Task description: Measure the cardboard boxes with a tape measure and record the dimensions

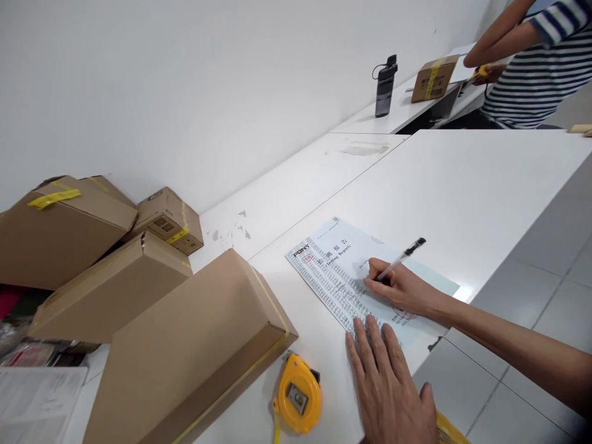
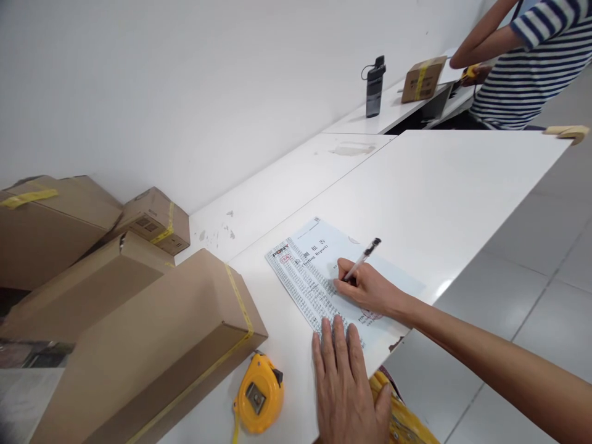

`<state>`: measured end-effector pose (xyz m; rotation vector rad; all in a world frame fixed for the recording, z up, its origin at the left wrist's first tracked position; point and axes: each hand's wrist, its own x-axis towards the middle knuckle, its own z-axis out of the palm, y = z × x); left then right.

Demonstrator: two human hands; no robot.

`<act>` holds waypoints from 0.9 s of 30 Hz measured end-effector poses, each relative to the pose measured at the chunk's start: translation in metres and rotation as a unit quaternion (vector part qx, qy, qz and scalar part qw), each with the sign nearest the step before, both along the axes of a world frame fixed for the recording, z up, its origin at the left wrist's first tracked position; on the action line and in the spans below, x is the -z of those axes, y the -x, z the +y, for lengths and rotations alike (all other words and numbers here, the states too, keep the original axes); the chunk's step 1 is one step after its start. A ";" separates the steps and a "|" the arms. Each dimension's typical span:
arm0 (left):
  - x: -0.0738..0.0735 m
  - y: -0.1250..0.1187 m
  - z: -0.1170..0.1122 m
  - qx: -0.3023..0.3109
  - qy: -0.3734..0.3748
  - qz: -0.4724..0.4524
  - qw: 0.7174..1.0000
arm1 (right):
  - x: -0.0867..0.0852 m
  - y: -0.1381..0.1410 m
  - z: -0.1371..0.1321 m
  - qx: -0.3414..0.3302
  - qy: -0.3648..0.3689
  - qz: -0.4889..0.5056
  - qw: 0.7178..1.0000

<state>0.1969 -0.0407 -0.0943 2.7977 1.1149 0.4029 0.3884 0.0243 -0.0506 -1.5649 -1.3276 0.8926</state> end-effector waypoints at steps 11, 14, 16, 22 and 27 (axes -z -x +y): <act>0.004 0.002 0.004 0.017 0.041 -0.011 0.999 | 0.005 -0.002 0.000 0.007 -0.004 0.015 1.000; 0.003 0.000 0.002 0.021 0.045 -0.022 0.999 | 0.006 -0.004 0.000 0.030 -0.017 0.010 0.999; 0.000 0.002 -0.002 0.005 0.041 -0.044 0.998 | 0.006 -0.005 0.000 0.044 -0.040 -0.017 0.998; -0.023 0.052 -0.006 -0.054 -0.076 -0.178 0.980 | 0.014 -0.007 0.003 0.043 -0.104 -0.194 0.974; -0.030 0.109 0.015 -0.209 -0.068 -0.186 0.958 | 0.025 -0.009 0.005 0.034 -0.166 -0.315 0.934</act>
